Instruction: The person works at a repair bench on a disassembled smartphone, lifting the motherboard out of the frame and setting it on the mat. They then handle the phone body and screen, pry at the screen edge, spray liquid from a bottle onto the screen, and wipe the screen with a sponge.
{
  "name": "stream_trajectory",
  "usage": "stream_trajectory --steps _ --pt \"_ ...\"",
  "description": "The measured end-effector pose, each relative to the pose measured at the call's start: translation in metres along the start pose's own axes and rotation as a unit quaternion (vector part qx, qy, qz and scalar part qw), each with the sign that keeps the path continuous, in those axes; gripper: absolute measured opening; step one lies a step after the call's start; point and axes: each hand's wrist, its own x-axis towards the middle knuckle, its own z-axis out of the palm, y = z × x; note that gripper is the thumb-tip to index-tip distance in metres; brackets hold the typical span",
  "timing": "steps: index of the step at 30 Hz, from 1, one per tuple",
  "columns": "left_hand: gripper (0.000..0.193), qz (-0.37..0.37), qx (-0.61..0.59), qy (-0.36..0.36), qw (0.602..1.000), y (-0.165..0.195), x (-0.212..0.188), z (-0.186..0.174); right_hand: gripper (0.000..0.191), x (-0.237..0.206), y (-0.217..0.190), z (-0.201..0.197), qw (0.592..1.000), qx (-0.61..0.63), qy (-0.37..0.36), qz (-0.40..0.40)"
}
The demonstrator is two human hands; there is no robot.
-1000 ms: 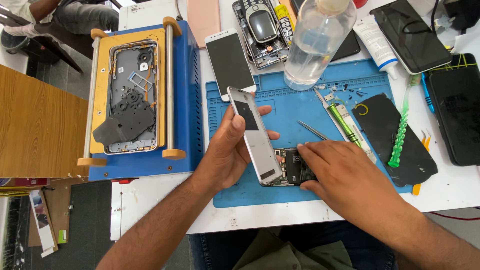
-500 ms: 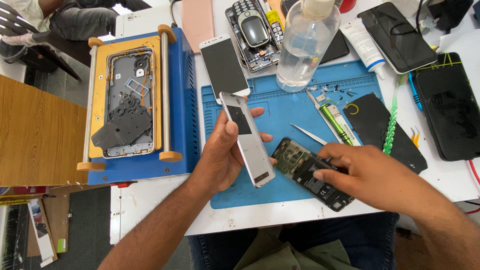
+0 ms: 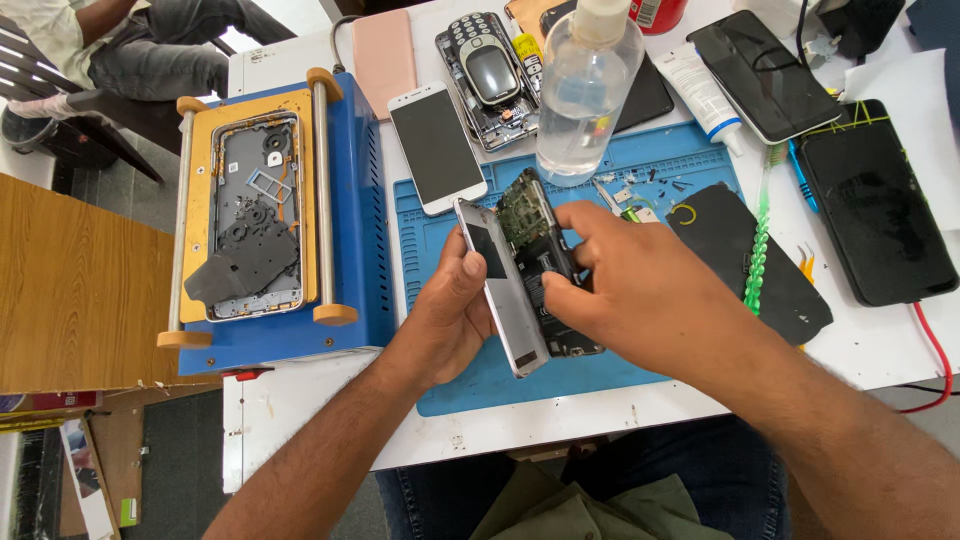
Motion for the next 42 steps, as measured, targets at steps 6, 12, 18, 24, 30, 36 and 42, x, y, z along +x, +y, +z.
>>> stream_trajectory --steps 6,12,18,24,30,36,42 --pt "0.089 0.003 -0.01 0.005 1.0 -0.005 -0.002 0.004 0.051 0.001 -0.002 0.002 0.998 -0.018 0.003 -0.062" --pt "0.078 0.002 -0.012 0.002 1.0 -0.006 0.004 0.004 0.046 -0.001 -0.002 0.006 0.994 -0.032 0.008 -0.104" --pt "0.078 -0.01 0.002 0.004 1.0 -0.008 0.005 0.001 0.037 -0.001 -0.003 0.008 0.995 -0.057 -0.008 -0.077" --pt "0.084 -0.008 -0.016 0.016 1.0 -0.008 0.006 0.002 0.054 0.002 0.02 0.027 0.984 -0.045 0.001 -0.175" --pt "0.086 0.016 -0.036 0.027 0.999 -0.007 0.007 -0.003 0.097 -0.008 0.049 0.051 0.939 -0.043 0.038 -0.338" --pt "0.089 0.009 -0.026 0.025 0.999 -0.011 0.008 -0.005 0.079 -0.007 0.059 0.086 0.911 -0.147 0.169 -0.347" --pt "0.095 0.015 -0.015 0.025 0.999 -0.009 0.009 -0.008 0.058 0.004 0.063 0.089 0.884 -0.163 0.21 -0.384"
